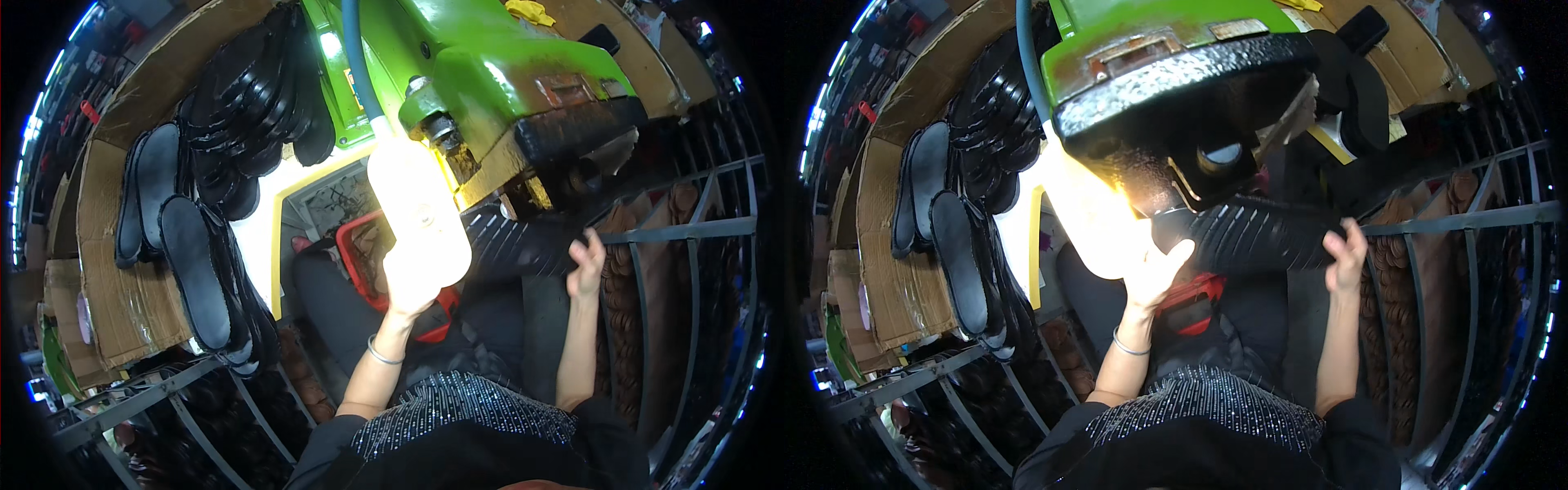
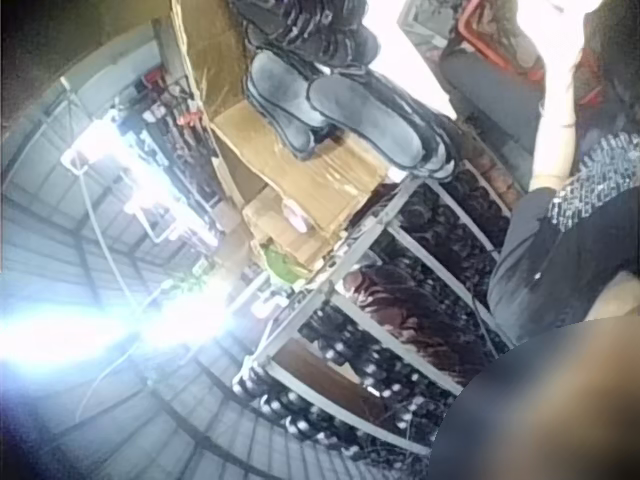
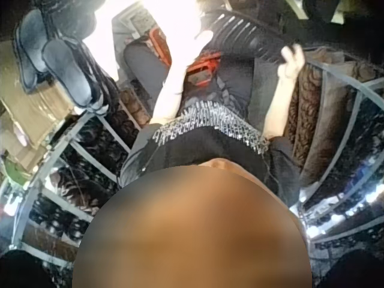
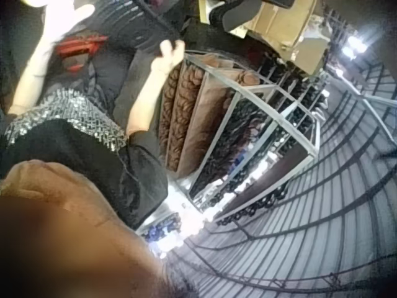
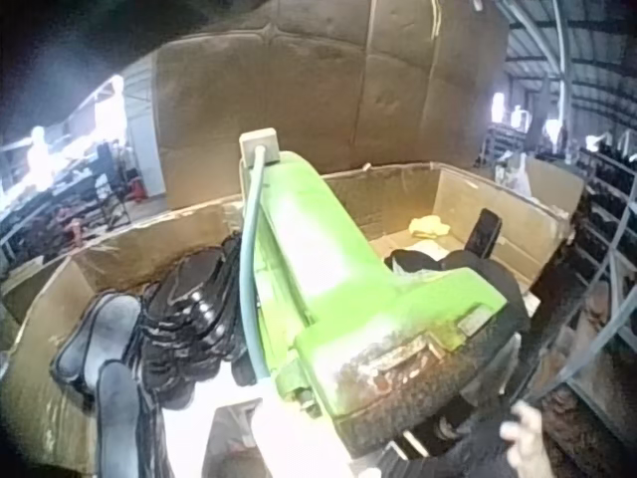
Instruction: The recorder is using a machine to attach or finish shoe soles in a factory setting.
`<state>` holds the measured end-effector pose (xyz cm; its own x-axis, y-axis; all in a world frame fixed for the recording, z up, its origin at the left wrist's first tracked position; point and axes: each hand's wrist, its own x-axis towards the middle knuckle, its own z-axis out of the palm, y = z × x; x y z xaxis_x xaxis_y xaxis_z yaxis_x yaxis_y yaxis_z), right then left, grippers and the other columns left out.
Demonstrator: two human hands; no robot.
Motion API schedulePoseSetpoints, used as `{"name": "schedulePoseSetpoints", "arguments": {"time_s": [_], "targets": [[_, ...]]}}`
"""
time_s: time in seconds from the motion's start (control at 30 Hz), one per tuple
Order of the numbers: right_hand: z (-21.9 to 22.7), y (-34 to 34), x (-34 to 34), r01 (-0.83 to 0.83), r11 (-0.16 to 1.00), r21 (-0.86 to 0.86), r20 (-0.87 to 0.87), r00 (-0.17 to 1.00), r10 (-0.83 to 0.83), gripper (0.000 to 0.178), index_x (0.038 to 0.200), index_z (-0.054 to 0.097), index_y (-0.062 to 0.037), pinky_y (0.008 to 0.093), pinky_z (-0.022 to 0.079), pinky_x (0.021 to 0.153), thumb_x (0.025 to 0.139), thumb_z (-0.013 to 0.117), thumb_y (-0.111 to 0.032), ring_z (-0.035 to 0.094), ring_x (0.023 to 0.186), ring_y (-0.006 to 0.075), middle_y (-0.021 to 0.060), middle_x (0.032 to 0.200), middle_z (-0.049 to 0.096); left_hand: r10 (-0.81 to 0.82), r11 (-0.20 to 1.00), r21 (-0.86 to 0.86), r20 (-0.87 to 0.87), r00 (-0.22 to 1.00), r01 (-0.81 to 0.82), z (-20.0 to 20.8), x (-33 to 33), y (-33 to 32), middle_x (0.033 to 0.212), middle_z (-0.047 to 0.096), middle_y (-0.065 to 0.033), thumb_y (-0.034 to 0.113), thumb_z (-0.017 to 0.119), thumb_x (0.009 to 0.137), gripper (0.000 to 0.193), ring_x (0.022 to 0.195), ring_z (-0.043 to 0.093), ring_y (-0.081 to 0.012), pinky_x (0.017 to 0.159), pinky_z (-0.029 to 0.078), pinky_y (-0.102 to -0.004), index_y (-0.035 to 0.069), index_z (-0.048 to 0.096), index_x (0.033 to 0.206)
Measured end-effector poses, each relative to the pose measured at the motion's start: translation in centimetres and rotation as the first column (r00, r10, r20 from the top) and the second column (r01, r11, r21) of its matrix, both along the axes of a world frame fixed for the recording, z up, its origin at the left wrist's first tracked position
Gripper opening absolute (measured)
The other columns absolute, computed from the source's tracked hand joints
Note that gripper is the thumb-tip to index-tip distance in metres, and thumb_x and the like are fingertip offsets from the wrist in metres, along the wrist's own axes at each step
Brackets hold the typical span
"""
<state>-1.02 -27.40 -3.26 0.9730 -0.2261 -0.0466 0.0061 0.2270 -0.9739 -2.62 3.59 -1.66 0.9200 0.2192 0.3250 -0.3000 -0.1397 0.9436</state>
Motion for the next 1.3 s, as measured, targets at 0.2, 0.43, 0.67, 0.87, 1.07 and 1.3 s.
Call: {"name": "schedulePoseSetpoints", "arguments": {"time_s": [0.2, 0.43, 0.67, 0.87, 1.07, 1.3], "targets": [[6.0, 3.8, 8.0, -0.134, 0.97, -0.205, 0.152, 0.974, 0.167, 0.033, 0.106, 0.055, 0.0013, 0.0206, 0.043, 0.075, 0.077, 0.067, -0.005, 0.053, 0.081, 0.0069, 0.0019, 0.092, 0.057, 0.02, 0.998, 0.054, 0.069, 0.997, -0.024, 1.4, 0.8, 2.6, 0.094, 0.067, -0.0116, 0.008, 0.066, 0.078, 0.031, 0.084, 0.064, -0.0193, 0.079, 0.05, -0.0292, -0.007, 0.059, 0.105], [5.4, 6.2, 9.2, -0.233, 0.967, -0.099, 0.211, 0.945, 0.25, 0.037, 0.109, 0.054, 0.0, 0.0184, 0.043, 0.073, 0.076, 0.07, -0.007, 0.053, 0.079, 0.0056, 0.0004, 0.09, 0.057, -0.013, 1.0, 0.021, -0.009, 1.0, 0.013, 2.6, -0.1, 5.3, 0.082, 0.067, -0.0091, 0.006, 0.076, 0.071, 0.023, 0.072, 0.063, -0.0125, 0.066, 0.05, -0.0251, -0.005, 0.065, 0.089], [0.6, 0.3, 9.5, -0.297, 0.954, -0.042, 0.133, 0.945, 0.3, 0.036, 0.114, 0.049, -0.0044, 0.0254, 0.047, 0.061, 0.083, 0.066, -0.008, 0.059, 0.078, 0.0127, 0.0055, 0.093, 0.061, 0.272, 0.886, 0.359, 0.115, 0.955, -0.295, 2.5, 0.6, 0.1, 0.078, 0.066, -0.0089, 0.002, 0.068, 0.076, 0.014, 0.071, 0.062, -0.0106, 0.066, 0.051, -0.0248, -0.005, 0.065, 0.088], [-1.7, -0.6, 8.3, -0.237, 0.964, 0.125, 0.025, 0.972, 0.235, 0.025, 0.108, 0.052, -0.0058, 0.0235, 0.046, 0.057, 0.086, 0.062, -0.009, 0.059, 0.077, 0.011, 0.0028, 0.093, 0.061, 0.265, 0.96, -0.129, 0.119, 0.957, -0.25, -2.2, 2.4, -4.0, 0.076, 0.055, -0.0037, 0.02, 0.076, 0.076, 0.03, 0.067, 0.05, -0.02, 0.062, 0.044, -0.032, 0.001, 0.065, 0.096], [4.0, 0.9, 9.1, -0.222, 0.975, 0.027, 0.142, 0.966, 0.217, 0.027, 0.108, 0.055, -0.0019, 0.0199, 0.05, 0.063, 0.082, 0.062, -0.005, 0.062, 0.076, 0.0103, 0.0039, 0.093, 0.063, 0.283, 0.957, -0.08, 0.072, 0.956, -0.277, 1.0, 1.4, -2.4, 0.081, 0.063, -0.0086, 0.011, 0.063, 0.082, 0.021, 0.072, 0.061, -0.0162, 0.066, 0.049, -0.0278, -0.006, 0.06, 0.092], [5.0, 2.9, 9.7, -0.298, 0.955, -0.015, 0.146, 0.944, 0.297, 0.03, 0.111, 0.053, -0.0016, 0.0208, 0.049, 0.068, 0.082, 0.062, -0.004, 0.061, 0.081, 0.011, 0.0047, 0.095, 0.062, 0.329, 0.919, -0.2, -0.084, 0.94, -0.34, 0.7, 0.0, -0.6, 0.065, 0.055, -0.0036, 0.01, 0.077, 0.069, 0.022, 0.056, 0.048, -0.0101, 0.052, 0.04, -0.0259, -0.002, 0.058, 0.072]]}}
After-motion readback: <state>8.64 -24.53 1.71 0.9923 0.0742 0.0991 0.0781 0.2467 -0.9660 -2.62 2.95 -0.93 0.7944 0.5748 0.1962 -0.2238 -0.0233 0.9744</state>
